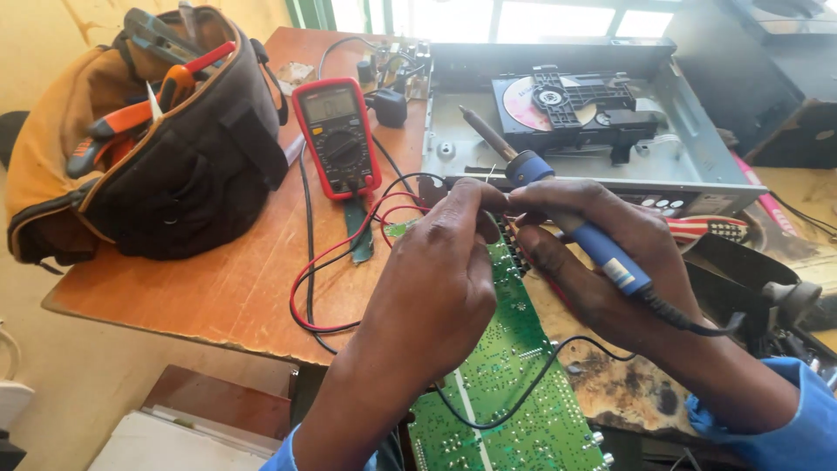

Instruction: Testing a circuit board with a multimeter and using a soldering iron to repair components.

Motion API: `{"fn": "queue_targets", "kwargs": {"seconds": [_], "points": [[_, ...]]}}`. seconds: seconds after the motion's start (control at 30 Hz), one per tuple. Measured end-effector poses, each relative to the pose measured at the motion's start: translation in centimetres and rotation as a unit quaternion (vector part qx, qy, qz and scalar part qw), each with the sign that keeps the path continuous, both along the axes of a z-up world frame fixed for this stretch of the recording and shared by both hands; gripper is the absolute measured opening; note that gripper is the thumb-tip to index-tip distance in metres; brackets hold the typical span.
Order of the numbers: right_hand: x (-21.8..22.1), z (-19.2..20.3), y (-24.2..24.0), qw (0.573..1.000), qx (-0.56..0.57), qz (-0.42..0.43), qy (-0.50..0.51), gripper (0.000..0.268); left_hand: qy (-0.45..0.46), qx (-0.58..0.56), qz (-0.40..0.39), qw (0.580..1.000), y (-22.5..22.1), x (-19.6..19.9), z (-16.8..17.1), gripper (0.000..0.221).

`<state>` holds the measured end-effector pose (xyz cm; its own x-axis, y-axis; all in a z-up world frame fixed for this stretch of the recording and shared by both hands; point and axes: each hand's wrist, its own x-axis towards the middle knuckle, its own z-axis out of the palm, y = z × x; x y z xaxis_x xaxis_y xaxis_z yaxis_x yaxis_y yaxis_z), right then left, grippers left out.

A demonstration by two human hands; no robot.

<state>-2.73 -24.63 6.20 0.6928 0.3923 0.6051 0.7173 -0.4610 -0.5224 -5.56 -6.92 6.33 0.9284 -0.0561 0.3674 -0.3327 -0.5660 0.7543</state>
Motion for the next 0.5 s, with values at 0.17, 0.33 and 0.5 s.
{"fn": "queue_targets", "kwargs": {"seconds": [0.17,0.33,0.5], "points": [[-1.3,0.8,-2.8,0.998,0.045,-0.051,0.01,0.03,0.001,0.016,-0.098,0.995,-1.9,0.5,1.5,0.034],[-3.0,2.0,-7.7,0.983,0.135,-0.109,0.058,0.05,-0.008,0.035,-0.146,0.989,-3.7,1.1,2.8,0.031],[-1.0,-7.1,-24.1,0.963,0.212,-0.155,0.059,0.086,-0.004,0.048,-0.184,0.982,-6.6,1.7,2.8,0.037]]}}
